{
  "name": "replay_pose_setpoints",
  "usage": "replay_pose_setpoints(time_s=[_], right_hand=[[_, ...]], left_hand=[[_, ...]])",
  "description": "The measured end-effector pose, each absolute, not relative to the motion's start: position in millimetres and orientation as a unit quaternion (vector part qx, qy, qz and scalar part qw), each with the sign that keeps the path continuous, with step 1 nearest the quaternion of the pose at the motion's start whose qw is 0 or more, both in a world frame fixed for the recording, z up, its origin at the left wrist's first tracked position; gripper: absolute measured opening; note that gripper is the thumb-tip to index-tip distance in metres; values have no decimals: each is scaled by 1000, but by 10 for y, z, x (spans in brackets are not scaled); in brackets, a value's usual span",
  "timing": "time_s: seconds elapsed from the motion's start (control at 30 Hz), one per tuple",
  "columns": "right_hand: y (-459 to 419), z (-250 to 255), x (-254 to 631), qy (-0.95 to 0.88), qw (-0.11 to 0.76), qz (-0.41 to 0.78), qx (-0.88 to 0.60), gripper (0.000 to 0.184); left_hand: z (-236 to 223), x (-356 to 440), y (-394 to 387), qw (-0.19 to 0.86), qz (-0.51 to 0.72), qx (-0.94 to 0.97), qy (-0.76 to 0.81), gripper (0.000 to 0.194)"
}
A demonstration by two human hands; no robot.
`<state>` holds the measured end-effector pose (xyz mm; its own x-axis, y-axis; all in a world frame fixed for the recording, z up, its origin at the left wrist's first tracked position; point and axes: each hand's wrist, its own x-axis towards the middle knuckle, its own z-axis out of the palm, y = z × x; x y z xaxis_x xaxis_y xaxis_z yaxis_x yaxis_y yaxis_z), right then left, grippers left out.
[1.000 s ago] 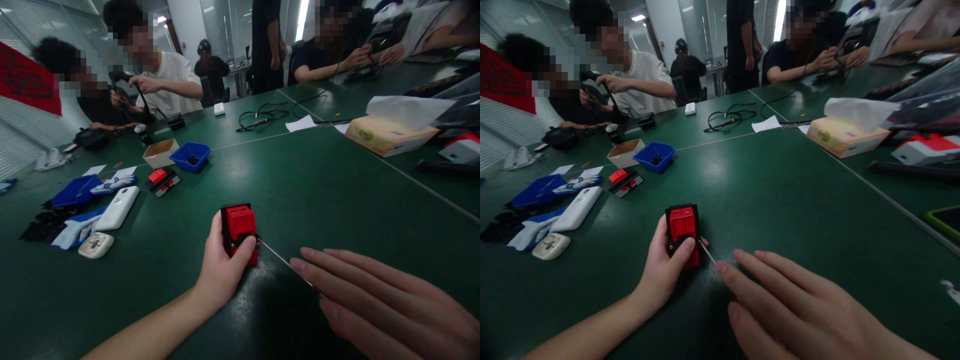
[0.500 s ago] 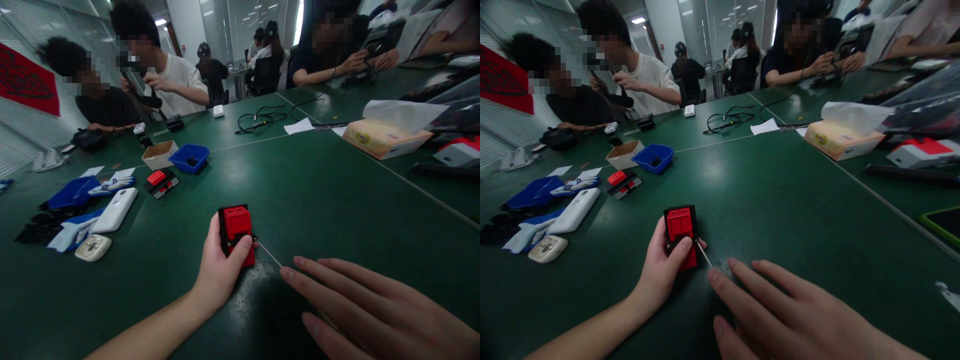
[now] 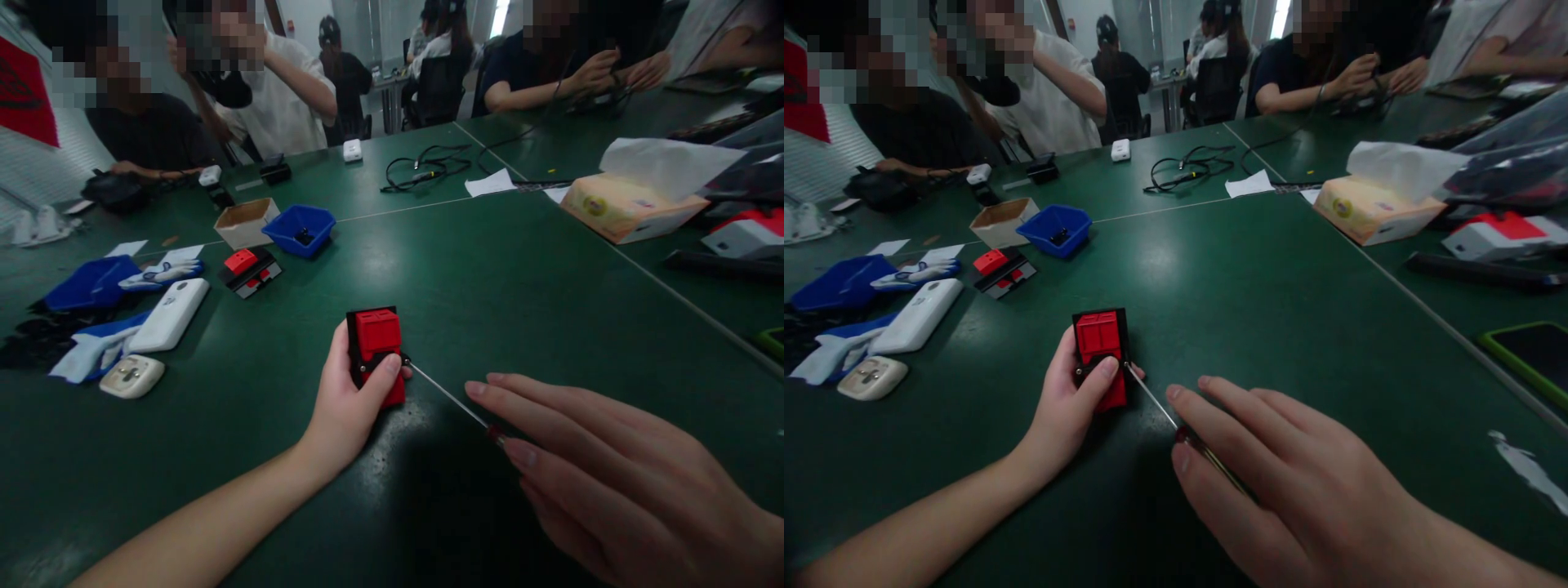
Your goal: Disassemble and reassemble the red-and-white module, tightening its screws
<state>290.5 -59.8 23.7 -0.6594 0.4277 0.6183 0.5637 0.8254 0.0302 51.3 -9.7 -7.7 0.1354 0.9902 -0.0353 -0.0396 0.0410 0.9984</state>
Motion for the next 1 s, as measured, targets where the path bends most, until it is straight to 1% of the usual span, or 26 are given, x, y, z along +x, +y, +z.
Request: replay_pose_setpoints(time_s=[0.1, 0.2, 0.3, 0.4, 0.53, 0.67, 0.83, 1.0], right_hand=[[-644, 167, 2967, -913, 286, -102, -271, 23], [-696, 73, 3077, -914, 273, -93, -285, 22], [-707, 42, 3155, -898, 281, -86, -326, 22], [-666, 97, 3140, -899, 291, -92, -315, 24], [-618, 210, 2993, -901, 309, -118, -281, 15], [-634, 232, 2920, -911, 302, -106, -260, 25], [-674, 146, 3028, -901, 304, -107, -289, 19], [-667, 142, 3097, -894, 308, -83, -315, 22]], left_hand=[[-81, 509, -100, 554, 469, 510, 462, 51], [-85, 504, -104, 552, 465, 513, 464, 52], [-86, 505, -107, 542, 460, 523, 470, 53], [-83, 508, -109, 531, 461, 531, 473, 54], [-60, 512, -110, 530, 455, 531, 479, 56], [-44, 510, -115, 531, 449, 530, 485, 55], [-78, 490, -111, 533, 448, 538, 476, 55], [-100, 483, -115, 516, 447, 555, 476, 54]])
